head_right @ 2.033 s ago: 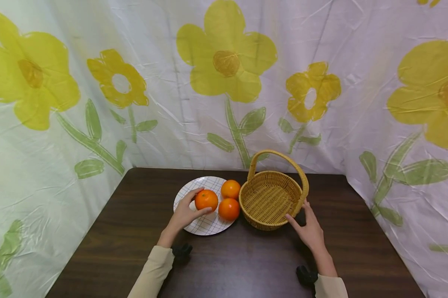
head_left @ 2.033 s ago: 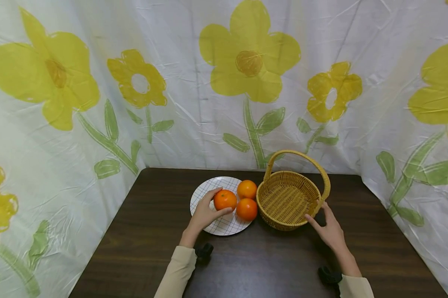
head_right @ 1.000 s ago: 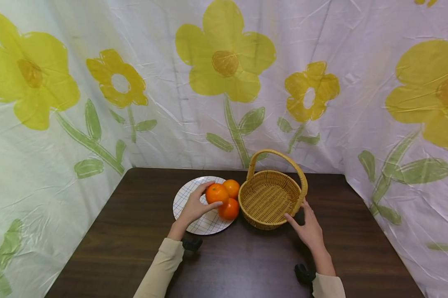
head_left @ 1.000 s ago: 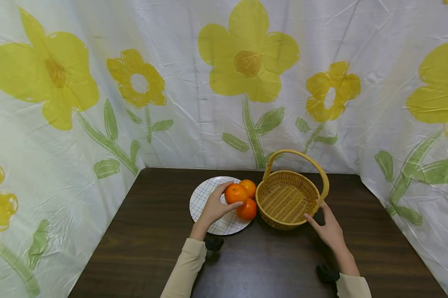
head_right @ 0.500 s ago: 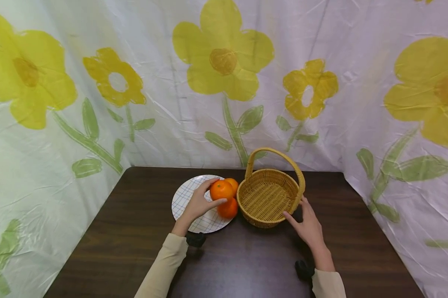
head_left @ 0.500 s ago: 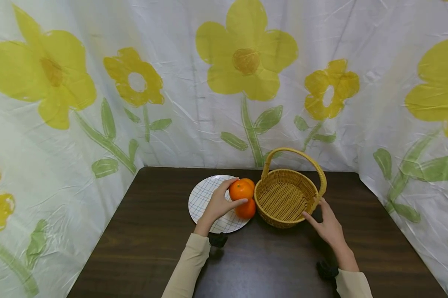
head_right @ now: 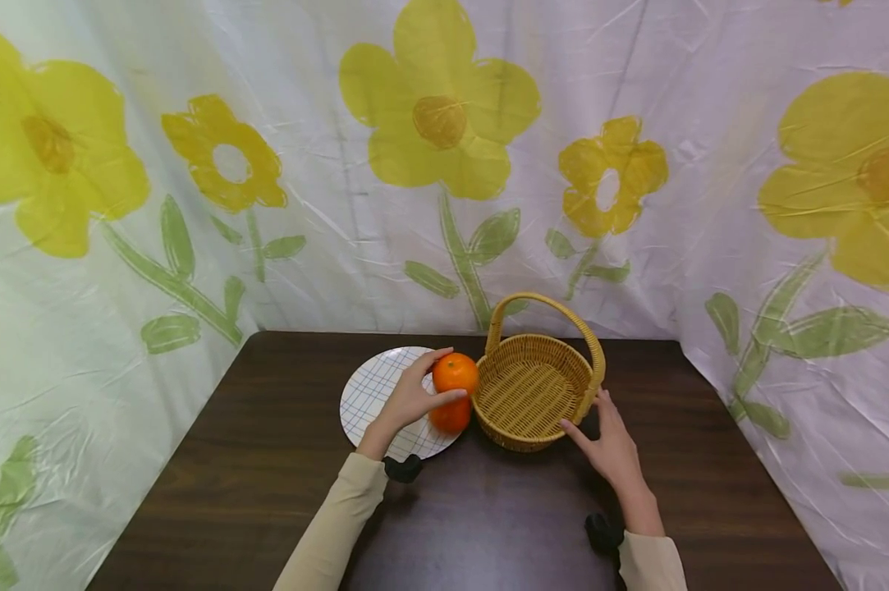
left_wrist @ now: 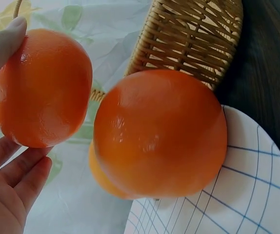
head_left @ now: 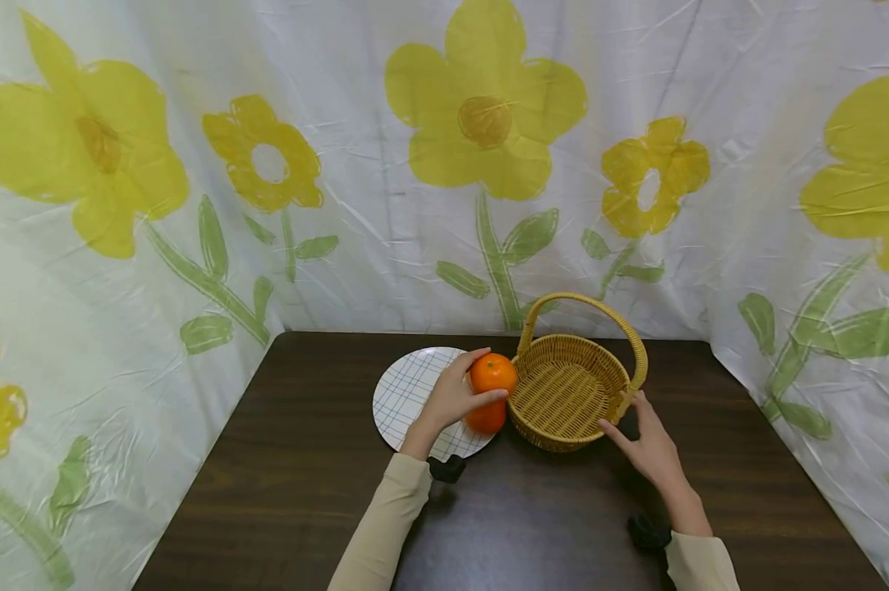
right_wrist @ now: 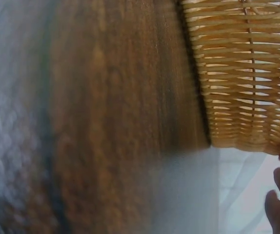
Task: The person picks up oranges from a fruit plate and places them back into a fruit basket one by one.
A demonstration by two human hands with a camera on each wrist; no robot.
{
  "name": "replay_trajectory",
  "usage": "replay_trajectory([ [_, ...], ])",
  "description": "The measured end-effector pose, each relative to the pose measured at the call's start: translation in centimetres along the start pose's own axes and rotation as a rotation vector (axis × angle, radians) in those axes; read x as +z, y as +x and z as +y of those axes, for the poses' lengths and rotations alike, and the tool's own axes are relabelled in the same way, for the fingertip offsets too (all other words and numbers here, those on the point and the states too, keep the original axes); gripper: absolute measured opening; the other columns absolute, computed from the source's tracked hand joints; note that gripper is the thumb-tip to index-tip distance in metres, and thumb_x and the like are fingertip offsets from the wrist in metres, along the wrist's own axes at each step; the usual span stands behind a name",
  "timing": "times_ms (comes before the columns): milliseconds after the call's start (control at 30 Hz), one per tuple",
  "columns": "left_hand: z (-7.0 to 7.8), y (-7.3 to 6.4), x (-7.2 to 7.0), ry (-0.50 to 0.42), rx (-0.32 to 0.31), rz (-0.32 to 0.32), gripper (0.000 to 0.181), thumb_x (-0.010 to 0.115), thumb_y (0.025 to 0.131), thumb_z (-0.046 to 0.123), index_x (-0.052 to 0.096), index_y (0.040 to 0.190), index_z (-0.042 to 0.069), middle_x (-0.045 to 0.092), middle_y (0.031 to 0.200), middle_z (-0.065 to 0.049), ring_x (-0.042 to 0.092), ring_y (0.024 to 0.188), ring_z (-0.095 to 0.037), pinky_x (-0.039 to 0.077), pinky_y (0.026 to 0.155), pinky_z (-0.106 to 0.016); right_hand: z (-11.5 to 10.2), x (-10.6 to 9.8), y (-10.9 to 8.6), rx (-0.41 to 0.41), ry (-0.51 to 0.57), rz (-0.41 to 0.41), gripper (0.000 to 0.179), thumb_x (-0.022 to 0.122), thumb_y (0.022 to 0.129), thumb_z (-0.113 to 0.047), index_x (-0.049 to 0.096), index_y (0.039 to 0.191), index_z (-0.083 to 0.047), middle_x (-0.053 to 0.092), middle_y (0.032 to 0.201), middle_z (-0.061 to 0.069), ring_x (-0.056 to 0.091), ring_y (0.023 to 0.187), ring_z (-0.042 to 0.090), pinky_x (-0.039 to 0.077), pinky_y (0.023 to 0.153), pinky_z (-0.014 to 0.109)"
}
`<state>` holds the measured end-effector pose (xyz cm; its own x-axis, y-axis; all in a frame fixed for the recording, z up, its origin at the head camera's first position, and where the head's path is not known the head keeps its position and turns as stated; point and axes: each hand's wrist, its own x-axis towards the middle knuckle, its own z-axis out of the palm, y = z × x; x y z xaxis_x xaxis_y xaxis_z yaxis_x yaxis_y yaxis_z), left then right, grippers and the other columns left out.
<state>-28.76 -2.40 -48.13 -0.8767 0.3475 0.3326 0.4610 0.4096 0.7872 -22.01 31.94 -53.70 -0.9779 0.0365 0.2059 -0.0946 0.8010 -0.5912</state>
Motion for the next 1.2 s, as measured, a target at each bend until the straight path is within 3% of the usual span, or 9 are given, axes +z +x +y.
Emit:
replay_trajectory([
  [200, 0.3, 0.5, 0.6, -0.013, -0.009, -0.018, 0.073, 0.072, 0.073, 0.051, 0.045, 0.136, 0.028, 0.047, 0.136, 0.004, 0.05, 0.118, -0.019, 0.048, 0.09, -0.041, 0.0, 0.0, -0.1, -0.006, 0.008, 0.002, 0.074, 0.058, 0.087, -0.049, 0.029, 0.143, -0.01, 0.01, 0.152, 0.024, 0.029, 0.127, 0.051, 0.033, 0.087, 0.068],
  [467, 0.6, 0.9, 1.5, -0.013, -0.026, -0.044, 0.074, 0.074, 0.073, 0.05, 0.044, 0.137, 0.028, 0.047, 0.135, 0.005, 0.051, 0.116, -0.017, 0.047, 0.09, -0.037, 0.0, 0.1, 0.0, -0.007, 0.009, 0.017, 0.076, 0.059, 0.086, -0.049, 0.029, 0.143, -0.009, 0.023, 0.149, 0.02, 0.033, 0.127, 0.046, 0.033, 0.088, 0.066],
  [1200, 1.3, 2.5, 2.1, 0.044, -0.035, -0.07, 0.075, 0.072, 0.073, 0.054, 0.043, 0.137, 0.03, 0.046, 0.136, 0.004, 0.051, 0.115, -0.018, 0.046, 0.091, -0.039, -0.2, 0.0, 0.0, -0.04, -0.007, 0.029, 0.073, 0.06, 0.086, -0.048, 0.031, 0.141, -0.009, 0.027, 0.145, 0.018, 0.041, 0.12, 0.044, 0.037, 0.083, 0.064],
])
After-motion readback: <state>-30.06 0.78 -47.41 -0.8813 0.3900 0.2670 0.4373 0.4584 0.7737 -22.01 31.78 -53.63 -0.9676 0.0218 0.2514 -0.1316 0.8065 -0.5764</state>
